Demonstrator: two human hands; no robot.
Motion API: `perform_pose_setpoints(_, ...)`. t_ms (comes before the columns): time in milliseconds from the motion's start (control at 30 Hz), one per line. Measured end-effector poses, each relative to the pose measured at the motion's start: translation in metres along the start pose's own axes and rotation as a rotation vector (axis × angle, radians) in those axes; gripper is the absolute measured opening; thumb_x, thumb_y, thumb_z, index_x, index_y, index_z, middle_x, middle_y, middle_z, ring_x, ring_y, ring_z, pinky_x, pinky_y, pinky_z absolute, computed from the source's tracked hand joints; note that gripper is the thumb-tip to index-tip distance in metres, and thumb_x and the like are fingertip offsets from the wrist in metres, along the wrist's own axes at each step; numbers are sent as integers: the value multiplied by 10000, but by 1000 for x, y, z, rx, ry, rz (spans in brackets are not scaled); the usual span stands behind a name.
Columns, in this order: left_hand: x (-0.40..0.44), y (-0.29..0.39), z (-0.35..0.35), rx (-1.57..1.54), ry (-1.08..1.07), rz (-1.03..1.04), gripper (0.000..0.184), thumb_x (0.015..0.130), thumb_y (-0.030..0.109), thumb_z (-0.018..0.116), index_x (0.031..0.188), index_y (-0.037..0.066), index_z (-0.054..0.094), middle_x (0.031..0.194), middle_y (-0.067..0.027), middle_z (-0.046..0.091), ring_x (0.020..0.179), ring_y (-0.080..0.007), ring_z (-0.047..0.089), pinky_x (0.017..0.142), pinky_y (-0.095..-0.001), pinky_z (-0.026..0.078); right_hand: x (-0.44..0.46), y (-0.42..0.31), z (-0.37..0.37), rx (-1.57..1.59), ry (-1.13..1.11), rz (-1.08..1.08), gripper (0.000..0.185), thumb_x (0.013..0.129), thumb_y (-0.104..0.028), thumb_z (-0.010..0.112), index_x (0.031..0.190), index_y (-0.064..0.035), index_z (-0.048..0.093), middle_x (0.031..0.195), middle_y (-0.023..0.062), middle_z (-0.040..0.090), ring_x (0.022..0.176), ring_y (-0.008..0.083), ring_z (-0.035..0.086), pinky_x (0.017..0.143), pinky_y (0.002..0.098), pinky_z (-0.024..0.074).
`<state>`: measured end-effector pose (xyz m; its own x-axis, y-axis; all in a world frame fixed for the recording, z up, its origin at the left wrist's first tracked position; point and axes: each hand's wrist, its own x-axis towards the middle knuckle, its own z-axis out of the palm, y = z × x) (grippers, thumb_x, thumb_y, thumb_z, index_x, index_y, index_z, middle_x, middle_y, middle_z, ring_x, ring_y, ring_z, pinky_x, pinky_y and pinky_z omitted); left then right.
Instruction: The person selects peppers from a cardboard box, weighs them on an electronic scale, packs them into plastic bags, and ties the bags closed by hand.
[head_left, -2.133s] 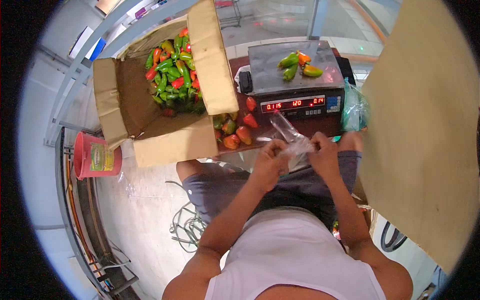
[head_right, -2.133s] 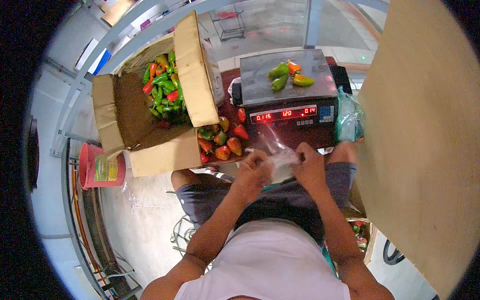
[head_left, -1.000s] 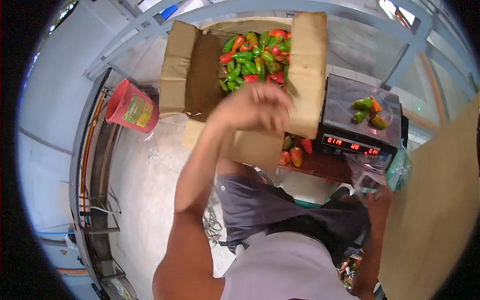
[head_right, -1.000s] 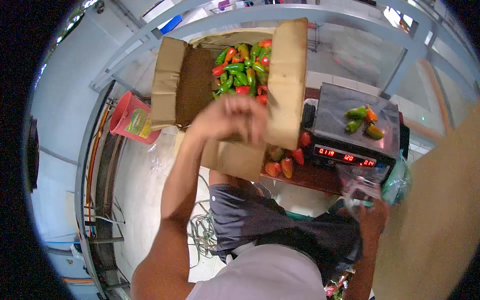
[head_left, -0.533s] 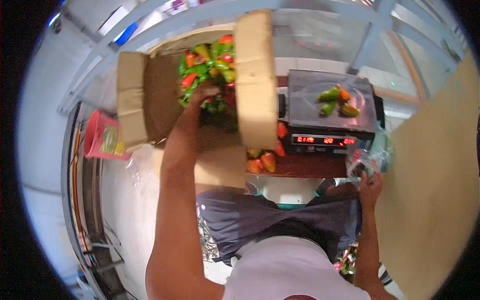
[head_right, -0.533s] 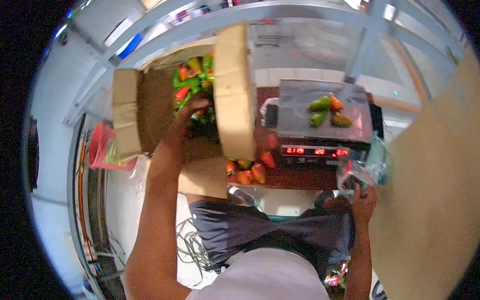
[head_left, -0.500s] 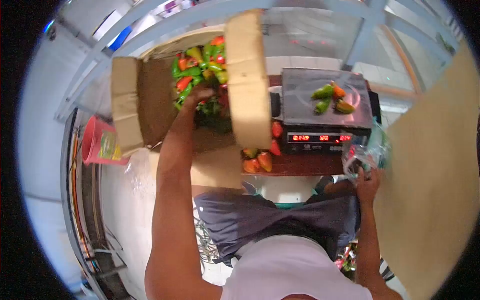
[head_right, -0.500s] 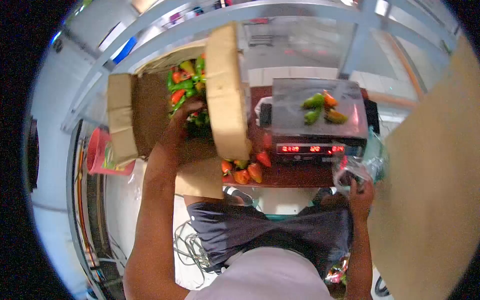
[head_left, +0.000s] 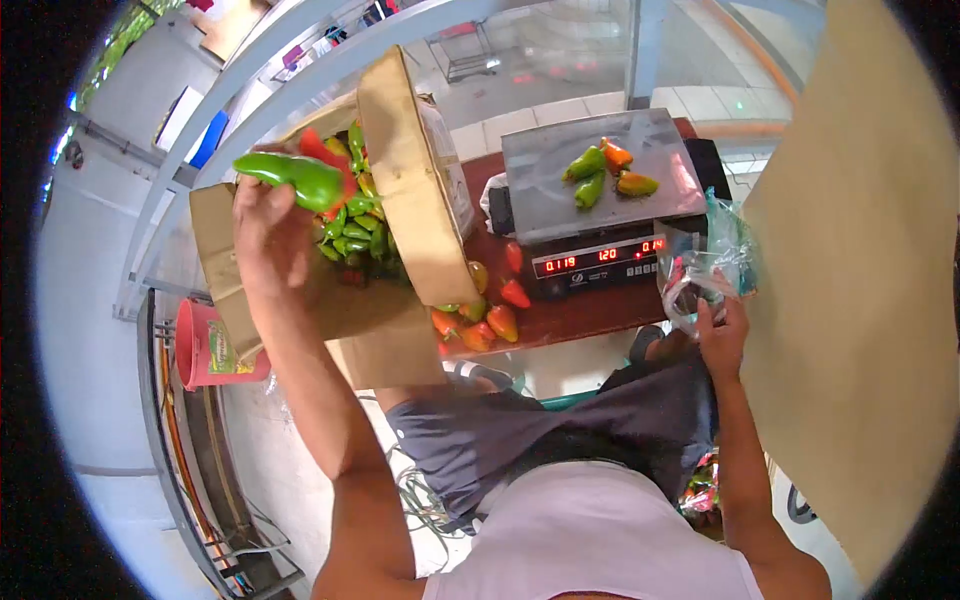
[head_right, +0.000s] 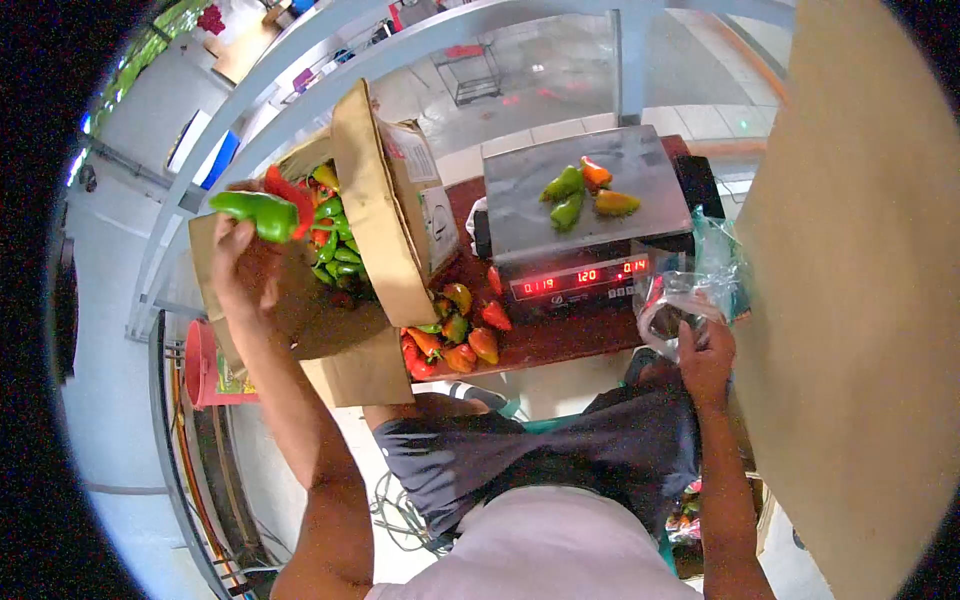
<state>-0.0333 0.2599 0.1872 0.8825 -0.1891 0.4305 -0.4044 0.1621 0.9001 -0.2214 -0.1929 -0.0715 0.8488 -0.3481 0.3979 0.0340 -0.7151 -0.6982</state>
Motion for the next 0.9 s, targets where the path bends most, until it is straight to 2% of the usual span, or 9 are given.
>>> perform_pose_setpoints(133, -26, -15, 153, 136, -286, -49, 351, 780, 140, 734, 1077, 16, 596, 1074, -109, 636, 977, -241, 662, 833, -386, 551, -3, 2, -1, 83, -78, 156, 429, 854, -27, 646, 1280, 7, 597, 1289, 145, 627, 1111, 237, 619, 935, 314, 465)
perform_pose_setpoints(167, -18, -42, 172, 275, -388, -137, 246, 758, 103, 730, 967, 13, 636, 885, -80, 645, 831, -215, 626, 783, -341, 527, -3, -5, -1, 155, -44, 139, 429, 851, -26, 648, 1275, 10, 599, 1288, 146, 628, 1118, 237, 618, 937, 311, 464)
perform_pose_setpoints(300, 5, -176, 191, 1000, -230, -375, 479, 745, 389, 711, 963, -35, 666, 862, -212, 696, 901, -318, 701, 812, -404, 536, -10, 16, 0, 135, 25, 34, 418, 845, -20, 653, 1258, 16, 607, 1290, 144, 629, 1125, 228, 615, 936, 308, 464)
perform_pose_setpoints(367, 19, -225, 176, 1216, -220, -543, 526, 757, 471, 679, 986, -1, 708, 1006, -230, 708, 988, -363, 686, 878, -449, 532, -11, 16, -6, 152, 12, 95, 414, 843, -14, 653, 1253, 16, 609, 1290, 142, 630, 1130, 221, 613, 936, 307, 465)
perform_pose_setpoints(400, 24, -230, 174, 1209, -243, -577, 543, 758, 484, 682, 975, -12, 711, 996, -237, 708, 986, -365, 686, 877, -451, 532, -11, 13, -8, 177, -5, 153, 412, 842, -11, 652, 1252, 15, 610, 1290, 140, 630, 1133, 217, 612, 936, 306, 465)
perform_pose_setpoints(500, 28, -242, 167, 1240, -261, -653, 571, 761, 535, 696, 939, -7, 737, 956, -234, 715, 959, -370, 693, 871, -448, 534, -8, 11, -5, 176, 101, 137, 218, 799, -81, 713, 990, 7, 656, 1184, 163, 670, 673, 251, 563, 646, 351, 463)
perform_pose_setpoints(600, 31, -242, 157, 1188, -183, -652, 638, 744, 616, 701, 926, 6, 742, 884, -210, 718, 875, -340, 708, 843, -412, 534, -6, 15, -2, 140, 119, 66, 275, 807, -81, 709, 1066, -5, 658, 1100, 141, 675, 655, 240, 546, 626, 352, 448)
perform_pose_setpoints(767, 24, -271, 122, 992, -29, -547, 362, 698, 280, 689, 972, 48, 731, 1014, -206, 710, 970, -326, 685, 891, -402, 526, -12, 18, -1, 223, 114, 212, 413, 836, -55, 692, 1238, -13, 609, 1182, 107, 641, 747, 147, 577, 667, 294, 469)
perform_pose_setpoints(900, 15, -273, 117, 925, 94, -507, 376, 699, 261, 708, 1006, 45, 719, 1004, -197, 715, 952, -320, 690, 875, -394, 530, -13, 32, 3, 418, 226, 315, 526, 869, -51, 678, 1362, -16, 498, 1222, 80, 596, 806, 86, 560, 683, 238, 456)
